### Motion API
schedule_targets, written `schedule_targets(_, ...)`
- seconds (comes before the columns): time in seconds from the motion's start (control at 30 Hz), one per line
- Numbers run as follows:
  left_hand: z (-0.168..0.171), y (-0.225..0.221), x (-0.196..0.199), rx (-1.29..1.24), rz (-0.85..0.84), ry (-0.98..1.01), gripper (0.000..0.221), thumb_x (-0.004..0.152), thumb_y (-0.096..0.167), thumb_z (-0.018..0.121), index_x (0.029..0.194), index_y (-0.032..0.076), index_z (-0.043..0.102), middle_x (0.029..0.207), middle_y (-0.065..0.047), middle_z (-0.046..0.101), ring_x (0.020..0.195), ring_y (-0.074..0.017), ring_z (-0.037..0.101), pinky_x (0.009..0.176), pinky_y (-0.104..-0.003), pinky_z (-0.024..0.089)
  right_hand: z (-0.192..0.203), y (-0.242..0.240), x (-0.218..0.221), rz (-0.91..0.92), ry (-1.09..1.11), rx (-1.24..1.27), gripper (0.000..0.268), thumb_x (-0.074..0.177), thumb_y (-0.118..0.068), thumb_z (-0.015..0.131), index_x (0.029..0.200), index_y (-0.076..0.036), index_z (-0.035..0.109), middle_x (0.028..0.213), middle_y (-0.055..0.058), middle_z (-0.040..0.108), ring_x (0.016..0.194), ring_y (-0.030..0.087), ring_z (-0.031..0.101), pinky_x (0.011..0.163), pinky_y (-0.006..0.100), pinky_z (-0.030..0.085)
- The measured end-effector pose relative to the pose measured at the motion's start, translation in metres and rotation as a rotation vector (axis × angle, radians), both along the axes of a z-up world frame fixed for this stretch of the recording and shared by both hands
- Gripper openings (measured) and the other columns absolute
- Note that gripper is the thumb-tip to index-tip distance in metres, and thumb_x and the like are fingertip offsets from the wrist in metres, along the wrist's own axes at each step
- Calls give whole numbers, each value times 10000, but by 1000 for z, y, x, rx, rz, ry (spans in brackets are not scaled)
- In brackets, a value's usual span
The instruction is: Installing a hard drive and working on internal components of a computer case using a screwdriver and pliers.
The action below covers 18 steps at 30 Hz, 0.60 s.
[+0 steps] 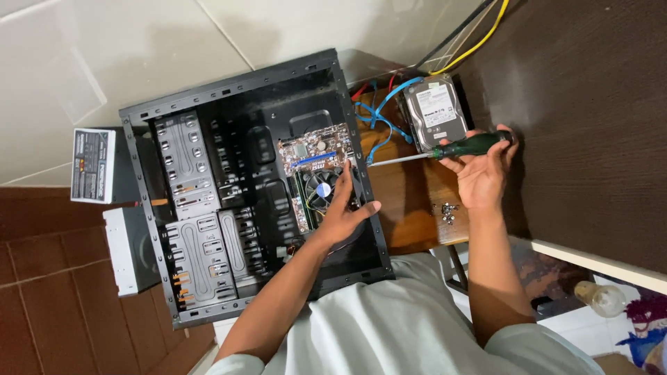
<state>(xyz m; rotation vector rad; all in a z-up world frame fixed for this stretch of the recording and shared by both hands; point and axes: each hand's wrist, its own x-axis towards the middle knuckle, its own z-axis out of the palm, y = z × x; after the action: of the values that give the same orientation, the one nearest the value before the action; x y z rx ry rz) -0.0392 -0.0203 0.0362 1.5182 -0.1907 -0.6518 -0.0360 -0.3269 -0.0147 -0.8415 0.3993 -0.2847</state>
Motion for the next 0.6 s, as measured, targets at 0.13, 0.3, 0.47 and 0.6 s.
schedule_targets(0.13,0,0,-1,19,-7,7,1152,938,397,760,1661,188,-112,1641,-345,-53,1511,-580,-124,1177,-736,-36,2,-1,-2,0,1,-12,357,1048,-548,424,1368,-393,390,1276,72,661,1131,492,719,834,502,712)
schedule_targets(0.3,-7,2,-1,-6,-10,-18,1145,949,390,757,1661,183,-115,1649,-322,-63,1512,-571,-142,1177,-731,-47,1,-1,-3,1,11,-15,365,1042,-555,448,1372,-409,395,1285,55,657,1149,483,719,846,486,714)
schedule_targets(0.47,-17,1,1,-8,-14,-59,1137,959,399,747,1659,158,-116,1651,-322,-56,1511,-576,-134,1180,-730,-34,2,0,-2,-4,6,1,364,1038,-552,453,1368,-404,405,1284,60,660,1148,487,719,855,506,714)
schedule_targets(0.6,-17,2,-2,17,-11,-83,1113,967,397,736,1658,142,-100,1654,-322,-25,1520,-570,-109,1182,-730,-27,4,2,-1,-6,22,15,364,1039,-544,469,1371,-406,410,1288,63,664,1140,495,720,834,506,718)
